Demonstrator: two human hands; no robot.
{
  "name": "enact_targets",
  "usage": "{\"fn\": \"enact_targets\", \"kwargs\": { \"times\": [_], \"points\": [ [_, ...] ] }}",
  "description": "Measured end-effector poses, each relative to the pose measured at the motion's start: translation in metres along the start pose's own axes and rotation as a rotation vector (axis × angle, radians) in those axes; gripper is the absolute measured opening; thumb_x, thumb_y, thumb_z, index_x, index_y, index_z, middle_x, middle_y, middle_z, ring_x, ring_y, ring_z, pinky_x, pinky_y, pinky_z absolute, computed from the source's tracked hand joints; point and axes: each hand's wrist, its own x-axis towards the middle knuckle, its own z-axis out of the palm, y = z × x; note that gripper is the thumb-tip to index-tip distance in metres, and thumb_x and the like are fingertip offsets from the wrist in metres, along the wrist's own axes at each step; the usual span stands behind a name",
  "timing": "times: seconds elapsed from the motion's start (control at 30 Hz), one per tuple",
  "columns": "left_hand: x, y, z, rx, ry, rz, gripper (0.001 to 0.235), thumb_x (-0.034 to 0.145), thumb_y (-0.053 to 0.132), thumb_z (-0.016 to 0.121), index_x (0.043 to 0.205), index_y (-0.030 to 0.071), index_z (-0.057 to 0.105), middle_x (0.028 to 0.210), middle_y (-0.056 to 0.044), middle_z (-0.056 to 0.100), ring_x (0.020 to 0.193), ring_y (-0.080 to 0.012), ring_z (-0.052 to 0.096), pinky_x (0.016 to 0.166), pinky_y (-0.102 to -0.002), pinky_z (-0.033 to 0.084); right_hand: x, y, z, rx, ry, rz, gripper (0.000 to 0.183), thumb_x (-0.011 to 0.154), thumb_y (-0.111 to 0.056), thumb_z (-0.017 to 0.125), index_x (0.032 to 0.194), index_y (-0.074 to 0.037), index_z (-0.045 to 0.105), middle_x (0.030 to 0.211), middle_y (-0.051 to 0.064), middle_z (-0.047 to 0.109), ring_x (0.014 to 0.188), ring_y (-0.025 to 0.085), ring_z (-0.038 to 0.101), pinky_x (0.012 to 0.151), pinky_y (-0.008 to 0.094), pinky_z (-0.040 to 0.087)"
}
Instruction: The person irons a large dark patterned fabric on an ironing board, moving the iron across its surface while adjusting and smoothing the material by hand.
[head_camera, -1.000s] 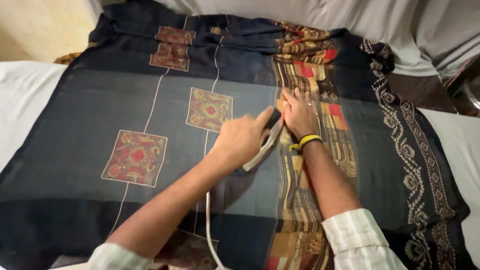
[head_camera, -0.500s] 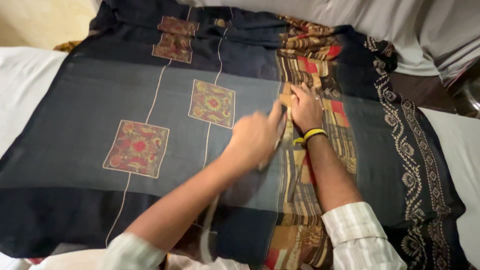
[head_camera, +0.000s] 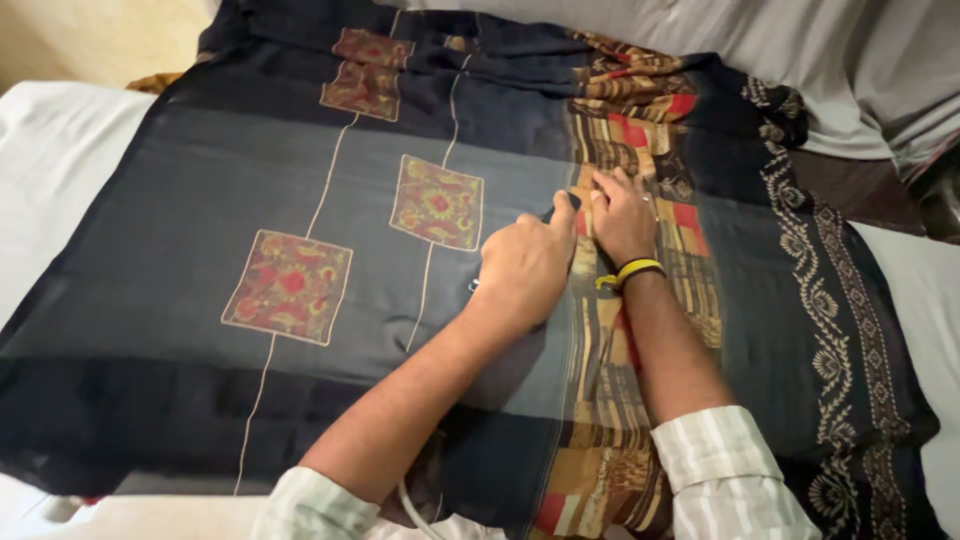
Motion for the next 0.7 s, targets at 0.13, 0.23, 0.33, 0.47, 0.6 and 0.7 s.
{"fn": "enact_targets", "kwargs": {
  "times": [0.13,0.23,0.33,0.47,0.6,0.7],
  "points": [
    [-0.057,0.005,-0.024,0.035,-0.001,0.035,0.06,0.089,0.018,0.058,0.146,0.001,0.049,0.076,-0.013,0.066,0.057,-0.024,0.066,0.045,-0.038,0.052,0.002,-0.007,-0.002,-0.021,-0.026,0.019,0.04,0.097,-0.029,0.063,0.134,-0.015,0.069,0.147,0.02,0.056,0.137,0.049,0.046,0.113,0.052,0.035],
    [-0.126,0.015,-0.066,-0.062,-0.124,0.031,0.06,0.092,0.021,0.057,0.148,0.004,0.048,0.078,-0.013,0.065,0.056,-0.0247,0.065,0.047,-0.038,0.051,0.001,-0.02,-0.011,0.001,-0.068,0.058,0.042,0.097,-0.031,0.064,0.135,-0.016,0.069,0.15,0.019,0.053,0.14,0.047,0.043,0.115,0.051,0.034],
    [-0.146,0.007,-0.092,-0.091,-0.224,0.017,0.066,0.085,0.019,0.059,0.149,0.005,0.047,0.079,-0.013,0.064,0.057,-0.0247,0.066,0.047,-0.038,0.052,-0.001,-0.043,-0.024,0.127,-0.152,0.123,0.045,0.092,-0.035,0.064,0.134,-0.02,0.067,0.156,0.014,0.049,0.141,0.04,0.046,0.115,0.046,0.037],
    [-0.128,-0.011,-0.08,0.041,-0.057,-0.046,0.062,0.086,0.015,0.059,0.147,0.006,0.052,0.077,-0.011,0.064,0.058,-0.0242,0.066,0.049,-0.038,0.052,-0.025,-0.1,-0.021,0.251,-0.259,-0.138,0.048,0.088,-0.037,0.069,0.133,-0.019,0.069,0.154,0.019,0.047,0.147,0.044,0.036,0.115,0.046,0.036],
    [-0.082,-0.048,-0.063,0.127,0.036,-0.203,0.051,0.093,0.02,0.058,0.143,0.008,0.054,0.076,-0.012,0.065,0.057,-0.0272,0.067,0.05,-0.039,0.054,-0.028,-0.128,-0.017,0.137,-0.303,-0.275,0.045,0.098,-0.036,0.064,0.14,-0.02,0.067,0.154,0.019,0.05,0.145,0.047,0.038,0.117,0.053,0.03],
    [-0.091,-0.055,-0.071,0.111,0.023,-0.238,0.058,0.086,0.018,0.06,0.143,0.006,0.054,0.076,-0.014,0.065,0.057,-0.0286,0.068,0.05,-0.038,0.055,-0.022,-0.124,-0.02,0.138,-0.293,-0.24,0.046,0.097,-0.038,0.063,0.14,-0.021,0.065,0.154,0.019,0.05,0.145,0.046,0.039,0.115,0.053,0.033]
  ]
}}
